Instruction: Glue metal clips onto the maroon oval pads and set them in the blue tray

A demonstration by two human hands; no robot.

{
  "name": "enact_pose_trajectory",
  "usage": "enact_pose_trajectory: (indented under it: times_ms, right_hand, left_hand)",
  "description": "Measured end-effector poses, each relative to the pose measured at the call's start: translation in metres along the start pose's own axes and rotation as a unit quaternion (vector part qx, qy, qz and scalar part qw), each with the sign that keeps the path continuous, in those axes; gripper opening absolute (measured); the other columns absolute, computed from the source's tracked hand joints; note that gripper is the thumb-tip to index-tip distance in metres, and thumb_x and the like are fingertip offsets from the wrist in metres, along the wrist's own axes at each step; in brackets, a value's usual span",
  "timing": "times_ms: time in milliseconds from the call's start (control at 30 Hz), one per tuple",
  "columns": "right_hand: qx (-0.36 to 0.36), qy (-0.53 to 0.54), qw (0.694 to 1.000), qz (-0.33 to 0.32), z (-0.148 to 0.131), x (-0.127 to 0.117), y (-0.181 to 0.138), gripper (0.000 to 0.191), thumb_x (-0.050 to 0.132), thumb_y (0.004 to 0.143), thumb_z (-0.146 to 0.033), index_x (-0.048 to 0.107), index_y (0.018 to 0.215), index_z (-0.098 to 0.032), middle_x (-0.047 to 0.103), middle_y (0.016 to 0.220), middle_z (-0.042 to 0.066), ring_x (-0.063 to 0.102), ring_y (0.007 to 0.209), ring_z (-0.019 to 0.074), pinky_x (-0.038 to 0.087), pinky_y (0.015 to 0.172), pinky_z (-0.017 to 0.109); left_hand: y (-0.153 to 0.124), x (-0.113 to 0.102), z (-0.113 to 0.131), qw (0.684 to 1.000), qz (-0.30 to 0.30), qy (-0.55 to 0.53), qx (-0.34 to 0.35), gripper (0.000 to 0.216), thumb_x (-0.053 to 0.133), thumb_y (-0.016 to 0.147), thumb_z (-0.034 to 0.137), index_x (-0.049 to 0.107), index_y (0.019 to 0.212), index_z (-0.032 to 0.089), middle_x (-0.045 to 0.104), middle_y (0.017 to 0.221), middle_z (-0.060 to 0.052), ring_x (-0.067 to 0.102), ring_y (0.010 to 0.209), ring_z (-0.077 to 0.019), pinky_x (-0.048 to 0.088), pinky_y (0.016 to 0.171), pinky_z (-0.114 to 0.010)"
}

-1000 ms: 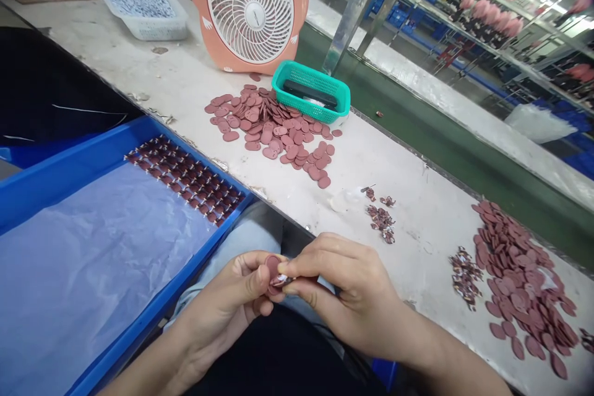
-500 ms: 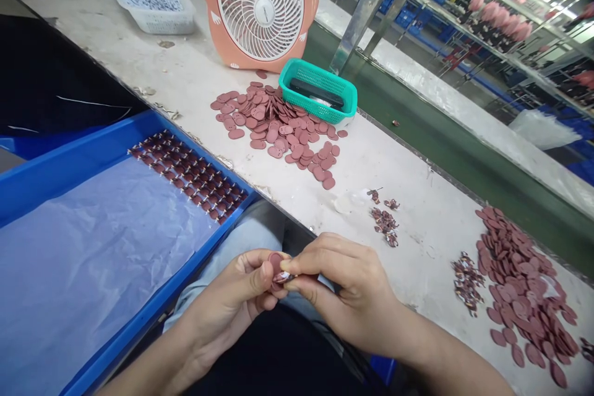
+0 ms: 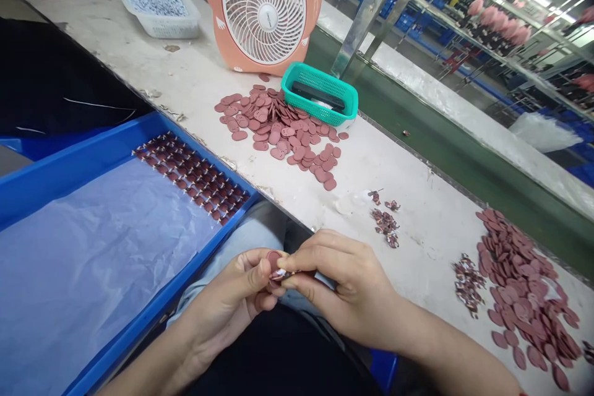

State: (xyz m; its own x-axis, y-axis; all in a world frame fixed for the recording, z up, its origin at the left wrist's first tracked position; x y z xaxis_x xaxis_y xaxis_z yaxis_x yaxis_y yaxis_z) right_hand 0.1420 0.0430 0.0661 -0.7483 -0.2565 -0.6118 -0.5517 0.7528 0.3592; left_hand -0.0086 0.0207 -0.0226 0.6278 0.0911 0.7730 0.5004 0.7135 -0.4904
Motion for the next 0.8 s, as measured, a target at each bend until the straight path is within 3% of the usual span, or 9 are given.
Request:
enact_pose_trajectory:
  times_ms: [167, 300, 467, 633, 800]
  right_hand:
    - [0.005, -0.01, 1.0, -0.025, -0.004, -0.003, 0.002, 0.018, 0.065, 0.094, -0.019, 0.066, 0.111, -0.019, 0.072, 0.089, 0.004, 0.066, 0.079, 0.0143, 0.056, 0.073, 0.026]
    - [0.032, -0.017, 0.999, -0.013, -0.004, -0.006, 0.002, 0.056, 0.077, 0.086, -0.041, 0.055, 0.133, -0.02, 0.071, 0.101, 0.006, 0.065, 0.085, 0.0165, 0.056, 0.074, 0.028]
    - [0.053, 0.038, 0.998, 0.004, 0.0, -0.002, 0.004, 0.021, 0.066, 0.094, -0.02, 0.068, 0.115, -0.02, 0.07, 0.092, 0.003, 0.061, 0.076, 0.0111, 0.053, 0.064, 0.019]
    - [0.099, 0.048, 0.994, -0.003, 0.003, 0.004, 0.006, 0.022, 0.068, 0.092, -0.019, 0.071, 0.113, -0.02, 0.068, 0.085, 0.002, 0.059, 0.07, 0.0101, 0.049, 0.059, 0.019]
    - [0.093, 0.05, 0.994, 0.005, 0.003, 0.008, 0.012, 0.019, 0.067, 0.092, -0.017, 0.073, 0.109, -0.02, 0.068, 0.078, 0.001, 0.06, 0.068, 0.0103, 0.049, 0.059, 0.019]
  left_hand:
    - [-0.001, -0.003, 0.0, 1.0, -0.012, -0.001, -0.001, 0.028, 0.092, 0.064, 0.038, 0.079, 0.075, 0.016, 0.067, 0.064, 0.0, 0.059, 0.055, -0.0062, 0.05, 0.047, -0.01]
    - [0.0, -0.008, 0.0, 1.0, 0.0, -0.014, -0.006, 0.026, 0.09, 0.068, 0.035, 0.081, 0.083, 0.017, 0.07, 0.074, -0.002, 0.062, 0.06, -0.0071, 0.049, 0.047, -0.01]
    - [0.005, -0.017, 0.0, 0.999, -0.029, -0.035, -0.01, 0.029, 0.089, 0.067, 0.041, 0.079, 0.082, 0.018, 0.067, 0.077, -0.001, 0.06, 0.063, -0.0085, 0.047, 0.044, -0.01]
    - [0.004, -0.02, 0.003, 0.999, -0.024, -0.026, -0.011, 0.028, 0.089, 0.068, 0.04, 0.078, 0.081, 0.018, 0.064, 0.075, 0.0, 0.056, 0.061, -0.0072, 0.047, 0.045, -0.011]
    - [0.002, -0.017, 0.012, 1.0, -0.029, -0.005, -0.002, 0.036, 0.091, 0.062, 0.045, 0.079, 0.082, 0.017, 0.065, 0.074, -0.002, 0.054, 0.061, -0.008, 0.047, 0.044, -0.01]
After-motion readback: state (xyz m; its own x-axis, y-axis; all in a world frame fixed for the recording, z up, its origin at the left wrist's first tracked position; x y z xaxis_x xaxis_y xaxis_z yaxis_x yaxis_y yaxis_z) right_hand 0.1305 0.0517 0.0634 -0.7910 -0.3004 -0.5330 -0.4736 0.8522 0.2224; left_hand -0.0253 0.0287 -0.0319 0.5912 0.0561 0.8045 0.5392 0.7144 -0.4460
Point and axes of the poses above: each hand's wrist, its own y-axis towards the middle knuckle, its own x-axis out of the palm, z = x × y, the point moved 3 cm from there along y, towards the middle knuckle
